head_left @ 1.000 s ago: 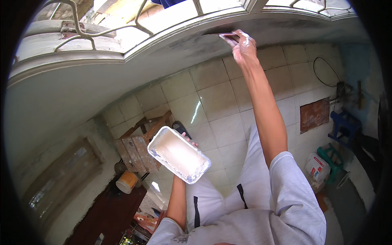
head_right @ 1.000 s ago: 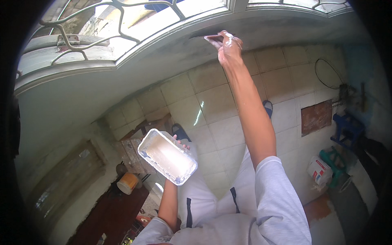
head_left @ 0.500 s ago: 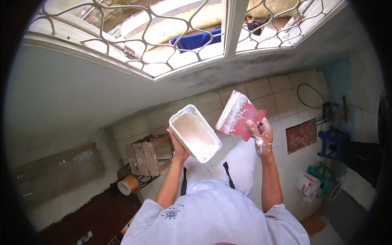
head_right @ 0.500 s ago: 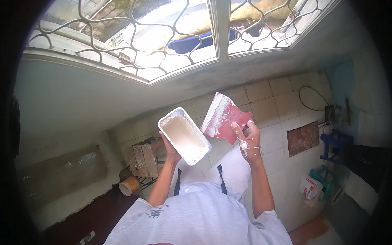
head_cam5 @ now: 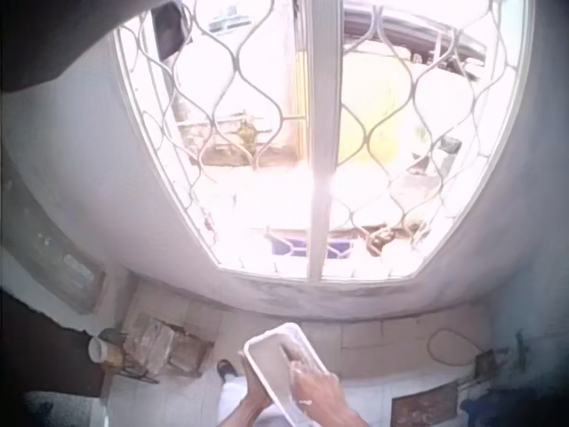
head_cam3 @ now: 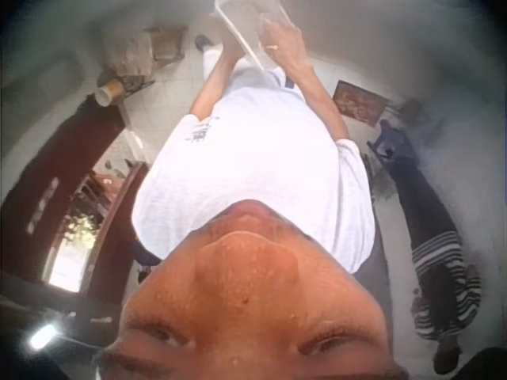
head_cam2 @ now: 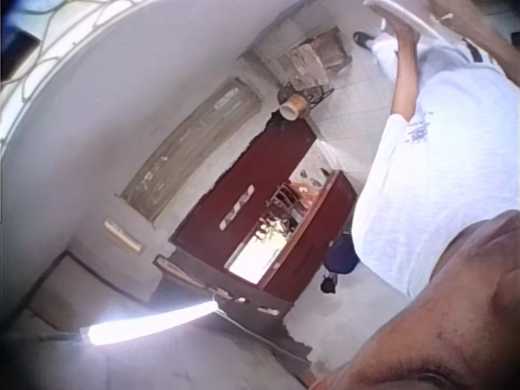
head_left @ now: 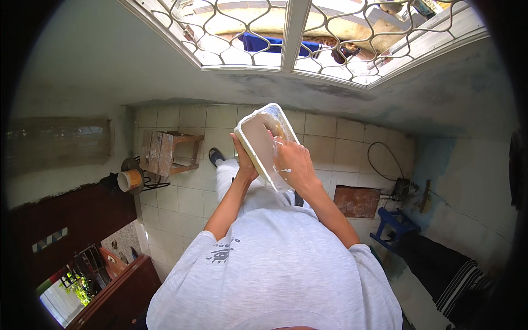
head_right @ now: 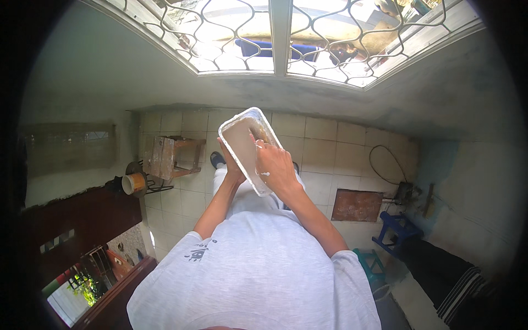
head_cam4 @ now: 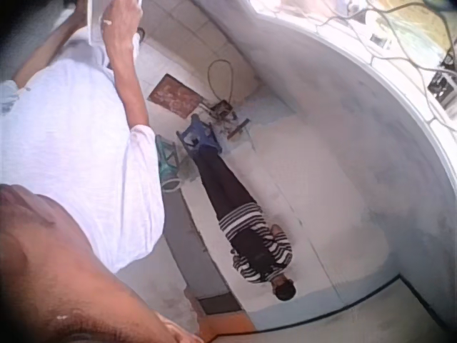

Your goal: The person applies plaster to a wall using a spatula, dipping it into a container of white plaster material and smoothing it over the surface above a window.

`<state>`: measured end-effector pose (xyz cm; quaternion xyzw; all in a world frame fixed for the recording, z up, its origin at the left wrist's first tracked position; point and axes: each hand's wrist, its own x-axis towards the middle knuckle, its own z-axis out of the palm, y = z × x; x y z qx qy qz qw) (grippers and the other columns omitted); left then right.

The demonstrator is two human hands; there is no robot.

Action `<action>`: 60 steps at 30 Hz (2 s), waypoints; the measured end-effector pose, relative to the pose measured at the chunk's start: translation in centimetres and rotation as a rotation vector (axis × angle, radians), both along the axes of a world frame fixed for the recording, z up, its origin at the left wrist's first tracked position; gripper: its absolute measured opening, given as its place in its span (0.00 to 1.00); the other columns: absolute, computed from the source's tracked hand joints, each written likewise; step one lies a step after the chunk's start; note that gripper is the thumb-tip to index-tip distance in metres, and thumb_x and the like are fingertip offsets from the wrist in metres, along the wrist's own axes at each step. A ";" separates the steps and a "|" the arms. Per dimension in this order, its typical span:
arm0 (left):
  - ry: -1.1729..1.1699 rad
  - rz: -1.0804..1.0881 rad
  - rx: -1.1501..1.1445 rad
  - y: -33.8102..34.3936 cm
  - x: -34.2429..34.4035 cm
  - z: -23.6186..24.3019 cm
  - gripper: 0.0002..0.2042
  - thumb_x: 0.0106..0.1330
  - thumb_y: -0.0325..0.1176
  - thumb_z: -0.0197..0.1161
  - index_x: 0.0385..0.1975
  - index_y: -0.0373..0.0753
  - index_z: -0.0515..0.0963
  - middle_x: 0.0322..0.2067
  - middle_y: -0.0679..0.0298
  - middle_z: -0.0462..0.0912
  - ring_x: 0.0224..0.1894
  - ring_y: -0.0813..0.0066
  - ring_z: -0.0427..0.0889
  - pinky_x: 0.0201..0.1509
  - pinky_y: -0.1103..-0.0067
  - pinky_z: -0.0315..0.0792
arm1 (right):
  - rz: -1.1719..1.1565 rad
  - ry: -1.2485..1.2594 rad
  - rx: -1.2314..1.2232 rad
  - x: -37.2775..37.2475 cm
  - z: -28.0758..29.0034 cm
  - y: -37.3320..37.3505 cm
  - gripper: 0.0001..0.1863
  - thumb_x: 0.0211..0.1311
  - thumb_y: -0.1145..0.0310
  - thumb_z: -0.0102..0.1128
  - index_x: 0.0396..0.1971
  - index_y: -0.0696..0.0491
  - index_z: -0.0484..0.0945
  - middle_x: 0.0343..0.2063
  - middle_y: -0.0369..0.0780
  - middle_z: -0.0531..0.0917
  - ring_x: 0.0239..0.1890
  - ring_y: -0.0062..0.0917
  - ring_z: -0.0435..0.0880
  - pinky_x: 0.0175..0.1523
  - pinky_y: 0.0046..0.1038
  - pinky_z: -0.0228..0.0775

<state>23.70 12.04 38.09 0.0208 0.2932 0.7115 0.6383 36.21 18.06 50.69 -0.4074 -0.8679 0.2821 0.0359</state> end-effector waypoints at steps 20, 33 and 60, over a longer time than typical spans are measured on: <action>-0.153 0.016 -0.017 -5.1 0.0 5.6 0.42 0.65 0.75 0.31 0.64 0.45 0.65 0.55 0.62 0.75 0.57 0.68 0.76 0.62 0.68 0.73 | -0.004 -0.160 0.022 -3.2 5.7 -4.8 0.09 0.53 0.76 0.61 0.33 0.65 0.77 0.23 0.57 0.80 0.28 0.51 0.83 0.36 0.46 0.75; -0.190 -0.170 0.024 -8.9 -4.0 0.6 0.45 0.63 0.77 0.28 0.68 0.46 0.61 0.62 0.60 0.69 0.65 0.65 0.70 0.68 0.64 0.67 | -0.040 -0.182 -0.008 -8.1 1.1 -8.7 0.09 0.49 0.77 0.62 0.30 0.65 0.77 0.22 0.57 0.81 0.30 0.51 0.84 0.38 0.45 0.77; -0.211 -0.238 -0.127 -5.9 -5.5 0.7 0.45 0.60 0.80 0.33 0.53 0.42 0.74 0.42 0.61 0.80 0.44 0.71 0.82 0.50 0.73 0.79 | -0.178 -0.085 -0.093 -8.0 0.8 -9.3 0.09 0.62 0.72 0.56 0.31 0.63 0.76 0.23 0.57 0.79 0.28 0.54 0.80 0.35 0.47 0.72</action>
